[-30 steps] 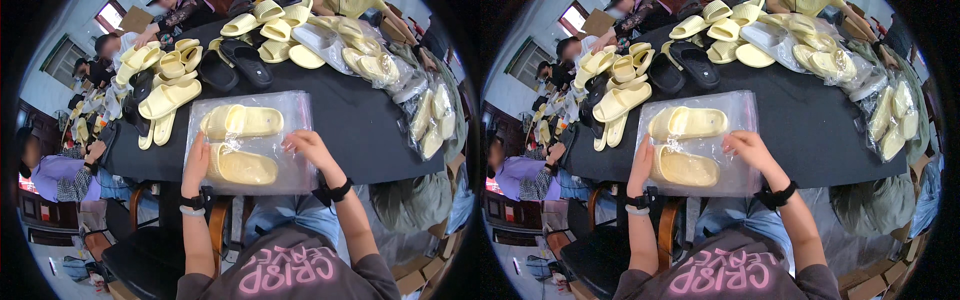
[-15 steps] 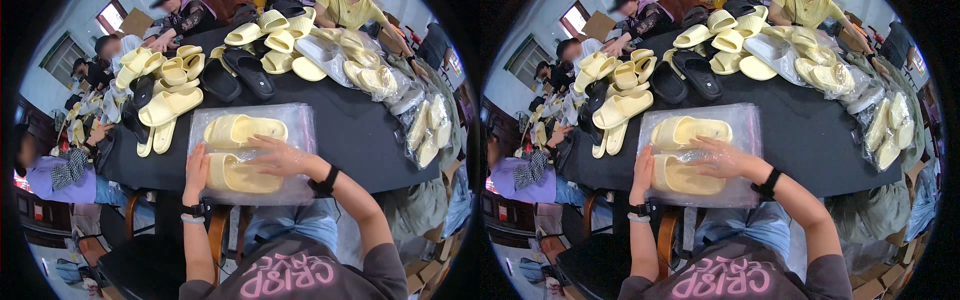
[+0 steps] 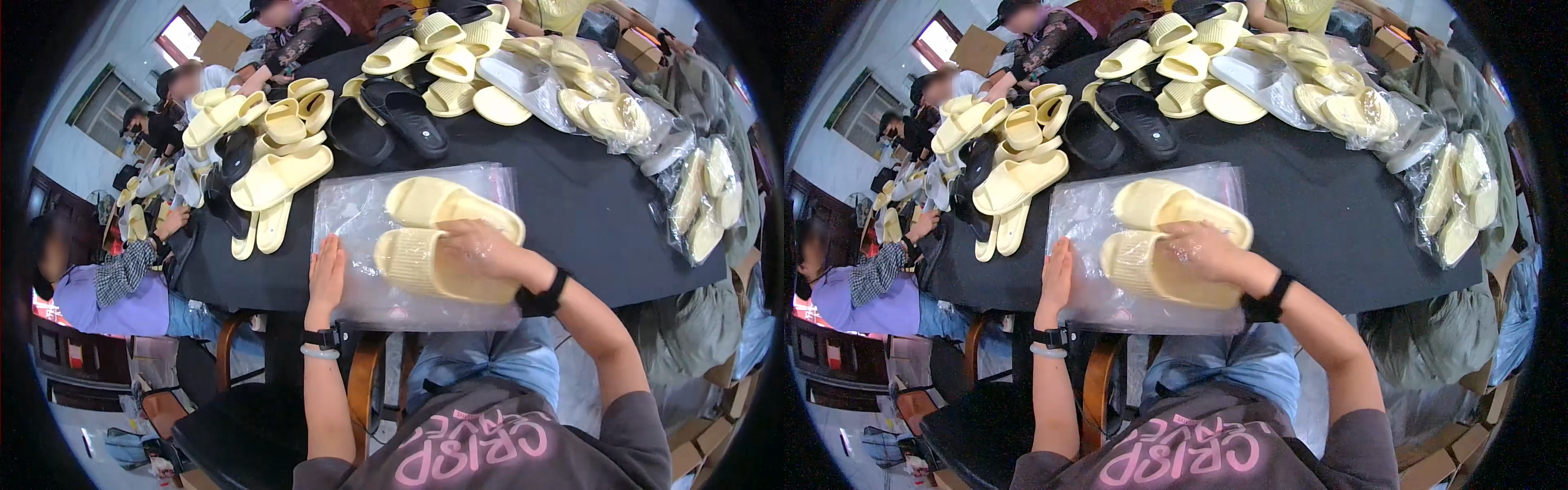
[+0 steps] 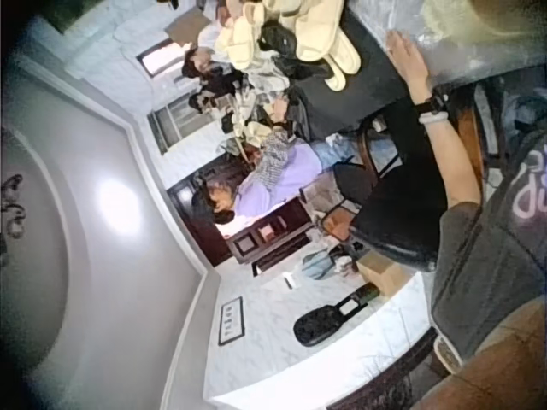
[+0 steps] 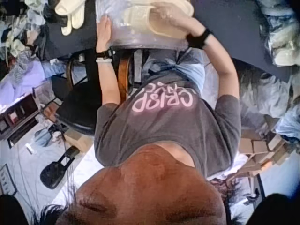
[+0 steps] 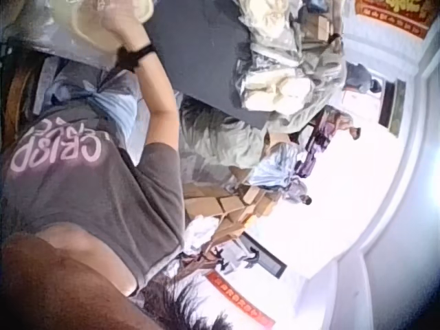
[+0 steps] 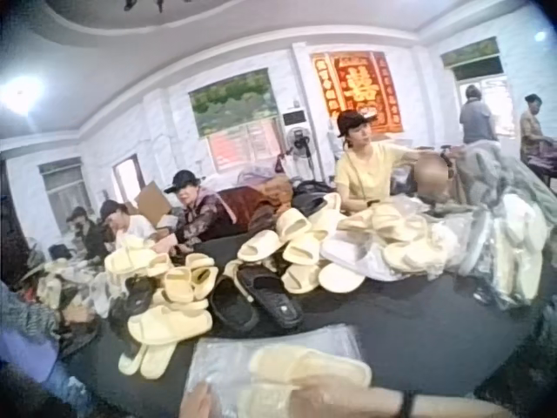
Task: The person places pairs of yellow, white, and black slippers into clear plastic bags on a table. They arrange the slippers inside the bags and seal them, repeating the process with different colors throughout the clip.
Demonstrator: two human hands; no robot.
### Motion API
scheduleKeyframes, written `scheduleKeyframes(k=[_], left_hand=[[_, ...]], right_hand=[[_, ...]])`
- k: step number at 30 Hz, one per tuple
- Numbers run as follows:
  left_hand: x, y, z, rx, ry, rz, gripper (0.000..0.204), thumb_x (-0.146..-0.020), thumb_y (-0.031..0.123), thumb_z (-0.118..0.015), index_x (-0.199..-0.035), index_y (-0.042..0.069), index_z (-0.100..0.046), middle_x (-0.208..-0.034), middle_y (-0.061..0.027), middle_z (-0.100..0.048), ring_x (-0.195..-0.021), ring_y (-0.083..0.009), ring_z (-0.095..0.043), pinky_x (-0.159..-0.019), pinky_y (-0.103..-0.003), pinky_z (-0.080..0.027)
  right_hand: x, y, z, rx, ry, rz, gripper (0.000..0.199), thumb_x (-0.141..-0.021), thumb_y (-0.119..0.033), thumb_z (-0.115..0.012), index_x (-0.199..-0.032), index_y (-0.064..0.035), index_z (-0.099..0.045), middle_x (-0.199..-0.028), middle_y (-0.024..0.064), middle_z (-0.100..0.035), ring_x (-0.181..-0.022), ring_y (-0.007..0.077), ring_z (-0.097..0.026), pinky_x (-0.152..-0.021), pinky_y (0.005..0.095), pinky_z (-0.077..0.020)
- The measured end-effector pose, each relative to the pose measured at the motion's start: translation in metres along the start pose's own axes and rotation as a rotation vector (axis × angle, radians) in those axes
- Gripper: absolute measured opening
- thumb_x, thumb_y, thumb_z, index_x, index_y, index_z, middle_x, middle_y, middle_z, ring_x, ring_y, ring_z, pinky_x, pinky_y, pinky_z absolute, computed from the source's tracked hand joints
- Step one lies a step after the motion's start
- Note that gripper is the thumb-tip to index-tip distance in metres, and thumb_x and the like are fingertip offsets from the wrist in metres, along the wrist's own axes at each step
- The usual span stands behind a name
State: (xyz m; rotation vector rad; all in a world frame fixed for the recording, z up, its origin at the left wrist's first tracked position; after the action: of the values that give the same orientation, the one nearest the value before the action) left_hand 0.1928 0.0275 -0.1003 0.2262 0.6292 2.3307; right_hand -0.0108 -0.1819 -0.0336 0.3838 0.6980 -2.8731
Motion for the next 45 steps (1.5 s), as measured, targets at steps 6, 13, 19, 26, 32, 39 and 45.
scheduleKeyframes(k=[6,13,19,26,32,39,45], left_hand=[[0.002,0.017,-0.002,-0.224,0.026,-0.086,0.072,-0.097,0.050,-0.048,-0.152,0.006,-0.032,-0.158,-0.0170,-0.028,-0.148,-0.0301,-0.023,-0.119,-0.046,-0.015],[0.008,0.032,-0.004,-0.422,0.067,-0.166,0.079,-0.091,0.052,-0.058,-0.152,0.009,-0.032,-0.157,-0.0192,-0.028,-0.146,-0.0373,-0.023,-0.117,-0.052,-0.018],[0.004,0.023,-0.007,-0.432,0.015,-0.119,0.078,-0.092,0.054,-0.056,-0.152,0.010,-0.032,-0.158,-0.0194,-0.028,-0.147,-0.0362,-0.024,-0.118,-0.053,-0.017],[-0.024,0.011,0.038,0.026,-0.141,-0.122,0.063,-0.091,0.035,-0.067,-0.142,0.002,-0.047,-0.145,-0.0213,-0.046,-0.137,-0.0347,-0.041,-0.112,-0.045,-0.033],[-0.111,0.021,0.095,0.313,0.105,-0.038,0.039,-0.090,0.021,-0.071,-0.121,-0.003,-0.063,-0.104,-0.0083,-0.069,-0.095,-0.0148,-0.062,-0.087,-0.027,-0.048],[-0.181,-0.012,0.058,0.421,0.053,0.142,0.018,-0.086,0.016,-0.073,-0.093,0.000,-0.073,-0.081,-0.0032,-0.070,-0.074,-0.0102,-0.059,-0.069,-0.024,-0.046],[-0.202,-0.057,0.040,0.341,0.122,0.150,0.019,-0.082,0.020,-0.077,-0.080,0.002,-0.072,-0.066,-0.0033,-0.067,-0.052,-0.0118,-0.053,-0.055,-0.028,-0.044]], right_hand=[[0.121,0.051,0.066,-0.133,0.152,-0.410,0.022,-0.094,-0.016,-0.057,-0.106,-0.0015,-0.069,-0.133,0.0198,-0.056,-0.121,0.0385,-0.052,-0.101,0.0452,-0.0413],[0.159,-0.007,0.148,0.031,0.540,-0.565,0.023,-0.095,-0.013,-0.055,-0.104,0.0053,-0.067,-0.130,0.0235,-0.054,-0.119,0.0387,-0.051,-0.102,0.0420,-0.0407],[0.053,-0.087,0.087,-0.032,0.382,-0.165,0.019,-0.087,-0.021,-0.061,-0.092,-0.0053,-0.070,-0.122,0.0112,-0.061,-0.105,0.0262,-0.058,-0.085,0.0397,-0.0463],[0.045,-0.031,0.001,0.110,0.283,-0.314,0.023,-0.088,-0.023,-0.059,-0.103,-0.0105,-0.072,-0.126,0.0030,-0.060,-0.109,0.0218,-0.055,-0.085,0.0394,-0.0432],[0.043,-0.032,0.002,0.099,0.279,-0.291,0.024,-0.091,-0.025,-0.058,-0.105,-0.0113,-0.072,-0.128,0.0021,-0.059,-0.111,0.0217,-0.054,-0.086,0.0396,-0.0426],[0.046,-0.031,0.004,0.066,0.287,-0.309,0.023,-0.090,-0.024,-0.059,-0.104,-0.0116,-0.071,-0.131,0.0012,-0.058,-0.109,0.0216,-0.055,-0.086,0.0394,-0.0429],[0.046,-0.033,0.005,0.039,0.300,-0.300,0.025,-0.090,-0.026,-0.058,-0.106,-0.0122,-0.071,-0.132,0.0012,-0.058,-0.111,0.0216,-0.054,-0.088,0.0391,-0.0419]])
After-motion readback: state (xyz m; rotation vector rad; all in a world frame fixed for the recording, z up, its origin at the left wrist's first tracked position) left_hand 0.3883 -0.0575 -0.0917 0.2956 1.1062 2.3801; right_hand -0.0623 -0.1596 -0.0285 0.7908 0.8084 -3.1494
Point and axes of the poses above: each hand's wrist, its own x-axis away from the middle knuckle, its own z-axis out of the back of the hand, y = z × x, the point moved 10 cm from there along -x, towards the middle knuckle
